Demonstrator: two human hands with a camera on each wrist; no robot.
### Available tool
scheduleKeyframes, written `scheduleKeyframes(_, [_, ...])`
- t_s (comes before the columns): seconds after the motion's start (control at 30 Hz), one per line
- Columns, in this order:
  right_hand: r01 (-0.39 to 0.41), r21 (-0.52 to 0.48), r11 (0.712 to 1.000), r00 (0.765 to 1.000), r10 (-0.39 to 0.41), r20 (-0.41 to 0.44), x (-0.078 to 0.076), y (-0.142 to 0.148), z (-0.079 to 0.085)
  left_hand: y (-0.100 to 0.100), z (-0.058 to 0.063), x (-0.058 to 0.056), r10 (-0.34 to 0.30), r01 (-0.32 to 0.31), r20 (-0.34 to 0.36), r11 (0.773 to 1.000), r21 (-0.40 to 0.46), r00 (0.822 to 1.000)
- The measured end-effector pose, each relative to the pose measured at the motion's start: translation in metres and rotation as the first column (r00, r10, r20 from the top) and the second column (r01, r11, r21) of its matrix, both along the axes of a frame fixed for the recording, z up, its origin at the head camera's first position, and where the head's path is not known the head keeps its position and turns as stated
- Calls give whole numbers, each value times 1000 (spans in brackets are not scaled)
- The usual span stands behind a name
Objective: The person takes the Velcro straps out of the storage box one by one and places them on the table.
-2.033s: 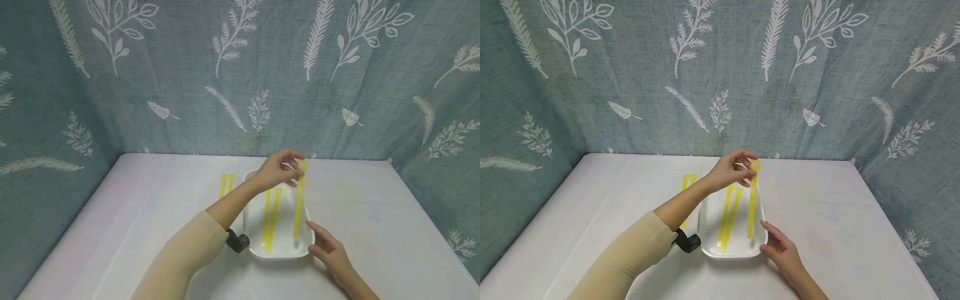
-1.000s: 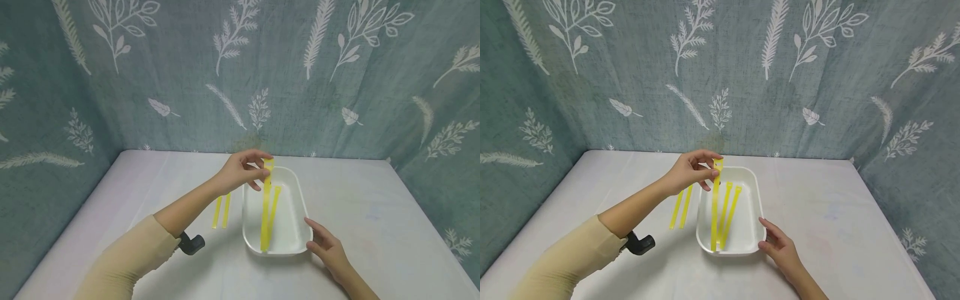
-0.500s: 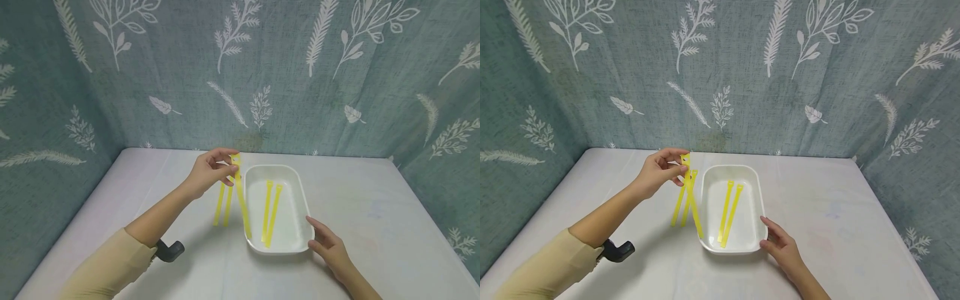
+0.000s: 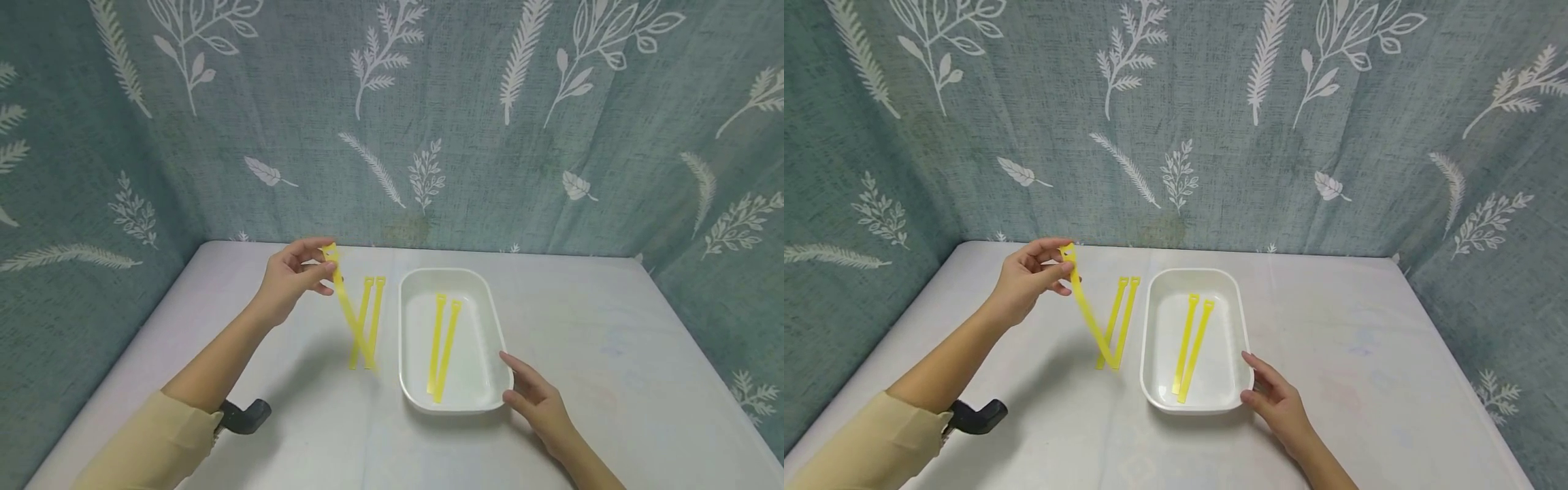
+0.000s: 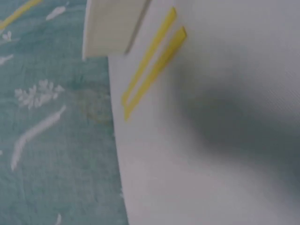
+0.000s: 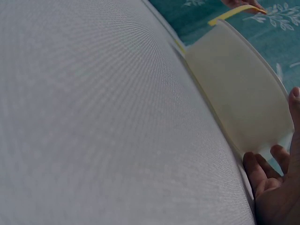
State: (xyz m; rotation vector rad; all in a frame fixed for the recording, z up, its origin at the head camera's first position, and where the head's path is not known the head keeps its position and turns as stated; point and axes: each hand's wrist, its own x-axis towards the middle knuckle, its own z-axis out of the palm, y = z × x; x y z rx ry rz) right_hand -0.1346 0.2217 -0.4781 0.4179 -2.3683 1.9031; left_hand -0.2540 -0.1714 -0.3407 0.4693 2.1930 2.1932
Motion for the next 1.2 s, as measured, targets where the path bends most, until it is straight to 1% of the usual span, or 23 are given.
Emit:
scheduleKeyframes(0.1, [-9,-7,1000,1000,9,-7,0,0,0,-10,-5,-1,23,-23,33,1000,-7,999])
scheduleKeyframes(0.23, [-34,-24,999,999,33,-16,0,0,-1,-22,-12,-3,30,-27,61,999,-40,998])
scheduleKeyframes(0.4, [-38,-30,999,999,37,-14,0,1,-1,-35,-22,-4,35,-26,64,990,-137,997])
scheduleKeyframes(0.5, [-39,-28,999,999,39,-17,0,1,0,-42,-29,-7,40,-25,59,973,-228,997])
scheduleKeyframes(0.6, [-41,-26,999,999,40,-20,0,1,0,-46,-39,-13,45,-28,45,943,-332,998])
scheduleKeyframes(0.67, [-42,-20,999,999,42,-18,0,0,1,-47,-46,-18,53,-38,29,922,-385,998])
scheduleKeyframes(0.73, [-46,-19,999,999,45,-17,0,0,1,-47,-52,-23,61,-49,16,907,-419,998])
scheduleKeyframes(0.8, [-45,-16,999,999,44,-16,0,1,0,-44,-57,-29,65,-54,12,900,-432,998])
scheduleKeyframes(1.03, [-31,-7,1000,1000,31,-5,0,3,0,-31,-70,-50,58,-43,20,889,-456,998])
scheduleKeyframes(1.2, [-43,-10,999,999,43,-6,-1,4,-1,-24,-79,-61,61,-39,33,891,-453,998])
